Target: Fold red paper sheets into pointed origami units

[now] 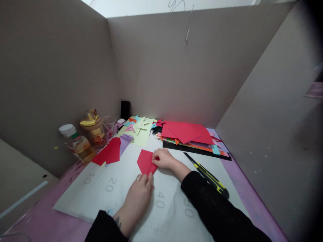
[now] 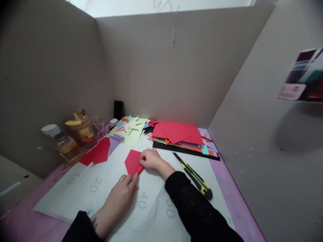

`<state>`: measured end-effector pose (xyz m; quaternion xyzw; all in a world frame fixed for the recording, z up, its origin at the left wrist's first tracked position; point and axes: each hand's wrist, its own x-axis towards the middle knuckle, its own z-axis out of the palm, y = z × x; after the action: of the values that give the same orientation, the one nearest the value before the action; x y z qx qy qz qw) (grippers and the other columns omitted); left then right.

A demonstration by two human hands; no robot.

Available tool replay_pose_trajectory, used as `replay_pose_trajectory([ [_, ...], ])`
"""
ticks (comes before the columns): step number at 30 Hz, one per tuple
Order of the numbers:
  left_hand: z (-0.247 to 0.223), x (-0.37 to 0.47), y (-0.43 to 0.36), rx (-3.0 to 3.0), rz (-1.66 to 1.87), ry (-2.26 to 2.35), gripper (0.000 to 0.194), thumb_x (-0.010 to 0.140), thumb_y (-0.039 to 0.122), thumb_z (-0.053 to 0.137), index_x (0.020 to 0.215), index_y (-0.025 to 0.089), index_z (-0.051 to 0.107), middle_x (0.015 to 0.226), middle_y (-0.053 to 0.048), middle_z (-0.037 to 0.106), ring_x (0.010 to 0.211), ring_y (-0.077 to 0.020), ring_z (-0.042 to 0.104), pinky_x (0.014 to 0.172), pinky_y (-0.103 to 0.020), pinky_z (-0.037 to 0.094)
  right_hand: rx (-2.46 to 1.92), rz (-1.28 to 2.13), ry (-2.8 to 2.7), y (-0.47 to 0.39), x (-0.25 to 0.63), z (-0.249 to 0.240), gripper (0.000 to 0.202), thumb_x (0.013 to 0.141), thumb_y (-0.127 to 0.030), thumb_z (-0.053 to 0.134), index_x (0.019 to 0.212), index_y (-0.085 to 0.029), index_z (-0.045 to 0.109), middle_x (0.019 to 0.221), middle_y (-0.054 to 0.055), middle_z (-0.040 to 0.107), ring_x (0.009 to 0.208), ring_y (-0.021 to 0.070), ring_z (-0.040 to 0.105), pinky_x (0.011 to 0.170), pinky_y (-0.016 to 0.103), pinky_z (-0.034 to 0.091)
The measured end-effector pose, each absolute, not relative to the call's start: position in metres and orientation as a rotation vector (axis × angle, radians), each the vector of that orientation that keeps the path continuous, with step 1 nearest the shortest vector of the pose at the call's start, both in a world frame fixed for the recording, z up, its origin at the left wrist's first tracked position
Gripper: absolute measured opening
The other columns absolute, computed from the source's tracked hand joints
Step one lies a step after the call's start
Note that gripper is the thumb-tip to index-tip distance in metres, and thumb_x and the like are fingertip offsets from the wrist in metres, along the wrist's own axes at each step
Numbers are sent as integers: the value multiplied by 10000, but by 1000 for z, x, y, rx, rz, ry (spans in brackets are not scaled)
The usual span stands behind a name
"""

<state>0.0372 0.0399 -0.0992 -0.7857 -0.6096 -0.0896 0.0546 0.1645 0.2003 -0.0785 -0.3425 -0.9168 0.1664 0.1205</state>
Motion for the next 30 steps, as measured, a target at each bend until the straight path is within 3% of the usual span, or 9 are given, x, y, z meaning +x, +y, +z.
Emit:
replay_pose_trajectory([
  [9,-94,45,41,-2368,-170,-1893,383,872,111,474,1241,35,538,919,-142,608,833,-250,571,779,-390,486,-1071,488,-2661,207,165,-87,118,766,-258,611,673,-200,655,827,10,673,878,185,548,749,290,302],
  [18,-101,47,39,-2337,-312,-1806,317,846,54,449,1133,42,581,903,-139,597,787,-230,557,737,-387,475,-1139,455,-2646,207,162,-91,169,810,-303,606,686,-193,636,831,12,653,884,185,532,737,297,293],
  [30,-94,51,33,-2358,-148,-1845,263,812,0,455,948,69,669,902,-137,587,785,-243,540,655,-358,459,-1138,378,-2637,199,160,-94,162,831,-263,559,702,-186,620,858,37,642,916,204,502,763,321,285],
])
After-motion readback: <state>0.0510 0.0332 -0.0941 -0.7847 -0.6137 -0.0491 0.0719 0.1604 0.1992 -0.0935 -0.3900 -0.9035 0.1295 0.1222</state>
